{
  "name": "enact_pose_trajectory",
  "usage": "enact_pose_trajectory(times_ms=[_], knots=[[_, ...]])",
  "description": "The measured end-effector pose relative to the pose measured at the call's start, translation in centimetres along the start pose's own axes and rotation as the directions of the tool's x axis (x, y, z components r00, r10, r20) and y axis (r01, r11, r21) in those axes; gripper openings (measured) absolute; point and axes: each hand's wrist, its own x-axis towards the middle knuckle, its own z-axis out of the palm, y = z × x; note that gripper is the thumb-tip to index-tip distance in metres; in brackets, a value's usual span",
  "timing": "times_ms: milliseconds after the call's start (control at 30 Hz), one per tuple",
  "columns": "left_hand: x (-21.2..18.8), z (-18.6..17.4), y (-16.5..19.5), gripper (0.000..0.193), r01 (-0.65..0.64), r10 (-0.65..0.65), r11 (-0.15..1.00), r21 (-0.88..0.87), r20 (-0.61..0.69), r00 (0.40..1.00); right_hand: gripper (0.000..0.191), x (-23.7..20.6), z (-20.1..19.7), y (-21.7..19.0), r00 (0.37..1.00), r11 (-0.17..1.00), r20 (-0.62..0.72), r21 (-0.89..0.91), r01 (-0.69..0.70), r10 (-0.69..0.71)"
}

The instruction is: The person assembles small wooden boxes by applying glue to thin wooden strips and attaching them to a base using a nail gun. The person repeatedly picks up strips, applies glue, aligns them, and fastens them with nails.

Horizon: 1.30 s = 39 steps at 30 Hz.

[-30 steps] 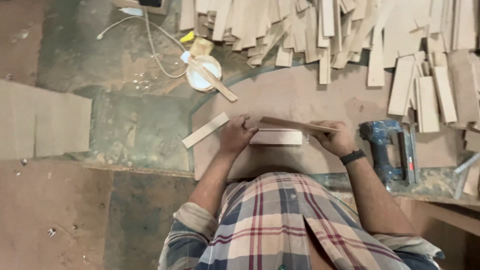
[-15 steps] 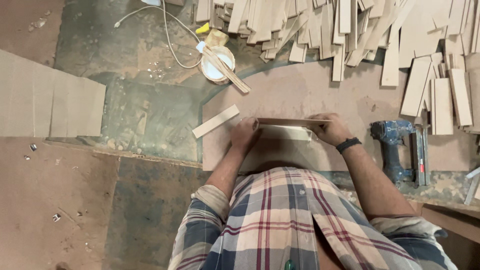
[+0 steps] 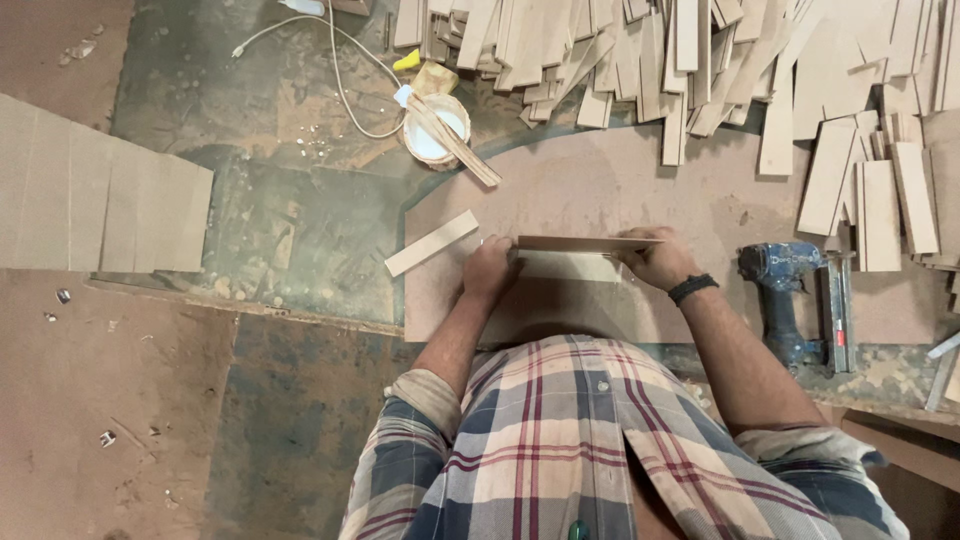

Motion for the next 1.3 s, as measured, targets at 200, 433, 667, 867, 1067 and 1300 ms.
enact_pose_trajectory(times_ms=[200, 433, 667, 867, 1067, 1300], knots=[[-0.3, 0.2, -0.1, 0.03, -0.047, 0.046, 0.999, -0.005, -0.043, 0.998, 0.021, -0.3, 0.3, 0.2, 0.999, 0.999, -0.048, 0.038, 0.011, -0.009], [0.0, 0.7, -0.7, 0.019, -0.084, 0.084, 0.996, 0.0, -0.05, 0.995, 0.016, -0.3, 0.4, 0.2, 0.991, 0.988, -0.059, -0.097, 0.117, -0.123], [0.3, 0.2, -0.6, 0.016, -0.103, 0.103, 0.991, 0.086, 0.001, 0.995, 0.011, -0.3, 0.2, 0.4, 0.978, 0.971, -0.055, -0.142, 0.191, -0.2], [-0.2, 0.6, -1.2, 0.018, -0.175, 0.176, 0.982, 0.07, -0.004, 0.984, 0.012, -1.4, 0.8, 0.5, 0.958, 0.964, -0.111, -0.003, 0.265, -0.264], [-0.3, 1.5, -1.3, 0.019, -0.238, 0.24, 0.969, 0.064, -0.035, 0.97, 0.011, -2.0, 1.3, 0.0, 0.988, 0.99, -0.074, -0.016, 0.137, -0.138], [-1.7, -1.6, -3.2, 0.032, -0.167, 0.173, 0.98, 0.11, -0.056, 0.983, 0.038, -4.9, 2.0, 2.1, 0.915, 0.932, -0.385, 0.36, 0.028, 0.121]])
